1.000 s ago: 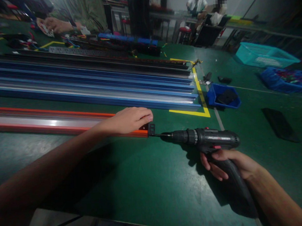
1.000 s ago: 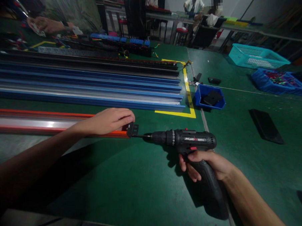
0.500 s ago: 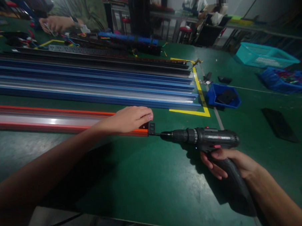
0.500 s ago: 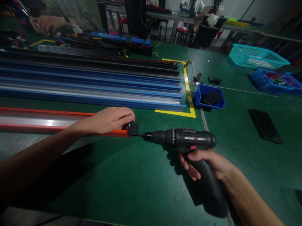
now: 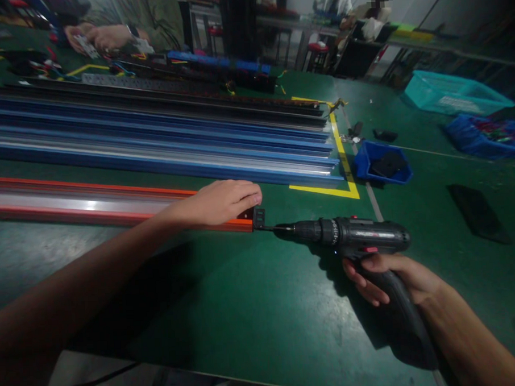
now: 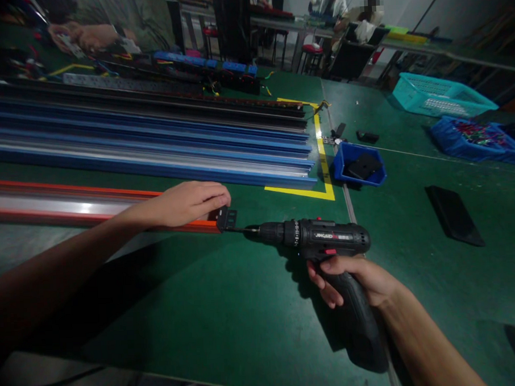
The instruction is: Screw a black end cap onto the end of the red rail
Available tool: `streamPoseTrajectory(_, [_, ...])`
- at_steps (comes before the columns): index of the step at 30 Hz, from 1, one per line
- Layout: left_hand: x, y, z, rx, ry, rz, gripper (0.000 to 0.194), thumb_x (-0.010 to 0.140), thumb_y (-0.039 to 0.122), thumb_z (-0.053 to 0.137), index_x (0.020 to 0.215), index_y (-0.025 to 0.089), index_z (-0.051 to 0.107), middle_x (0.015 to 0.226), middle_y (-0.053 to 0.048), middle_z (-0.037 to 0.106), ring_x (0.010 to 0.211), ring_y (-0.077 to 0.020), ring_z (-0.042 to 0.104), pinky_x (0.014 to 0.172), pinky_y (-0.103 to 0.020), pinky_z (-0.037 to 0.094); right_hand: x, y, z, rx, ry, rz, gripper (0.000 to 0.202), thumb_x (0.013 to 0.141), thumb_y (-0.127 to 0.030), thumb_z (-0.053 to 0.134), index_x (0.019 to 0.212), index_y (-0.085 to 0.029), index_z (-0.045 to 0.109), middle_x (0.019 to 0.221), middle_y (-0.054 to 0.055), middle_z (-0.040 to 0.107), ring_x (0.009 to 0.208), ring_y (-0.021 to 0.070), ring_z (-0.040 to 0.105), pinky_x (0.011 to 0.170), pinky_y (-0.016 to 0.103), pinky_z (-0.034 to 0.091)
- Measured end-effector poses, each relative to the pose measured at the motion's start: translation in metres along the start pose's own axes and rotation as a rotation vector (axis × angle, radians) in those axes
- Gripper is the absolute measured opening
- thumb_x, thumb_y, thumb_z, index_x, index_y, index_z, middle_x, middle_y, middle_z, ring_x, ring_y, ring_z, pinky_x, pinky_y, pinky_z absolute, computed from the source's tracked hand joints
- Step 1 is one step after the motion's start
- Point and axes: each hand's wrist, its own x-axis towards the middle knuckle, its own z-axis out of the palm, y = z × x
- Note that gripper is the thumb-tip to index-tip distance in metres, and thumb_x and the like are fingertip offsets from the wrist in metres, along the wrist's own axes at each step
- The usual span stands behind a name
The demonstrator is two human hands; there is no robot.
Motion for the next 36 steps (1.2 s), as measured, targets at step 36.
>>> streamPoseTrajectory(36, [0.0002, 0.0037, -0.0013, 0.033, 0.005, -0.024, 0.039, 0.113, 0.049, 0.04, 0.101, 0.022, 0.065, 0.102, -0.002, 0.071, 0.088, -0.0186, 0.062, 0.078, -0.031, 0.039, 0.0025, -0.0019, 0.0041, 0.034, -0.037, -0.059, 0.028, 0.095, -0.027, 0.077, 0.109, -0.004, 0.084, 0.087, 0.012, 0.079, 0.051, 0.0106, 0.07, 0.057, 0.023, 0.065])
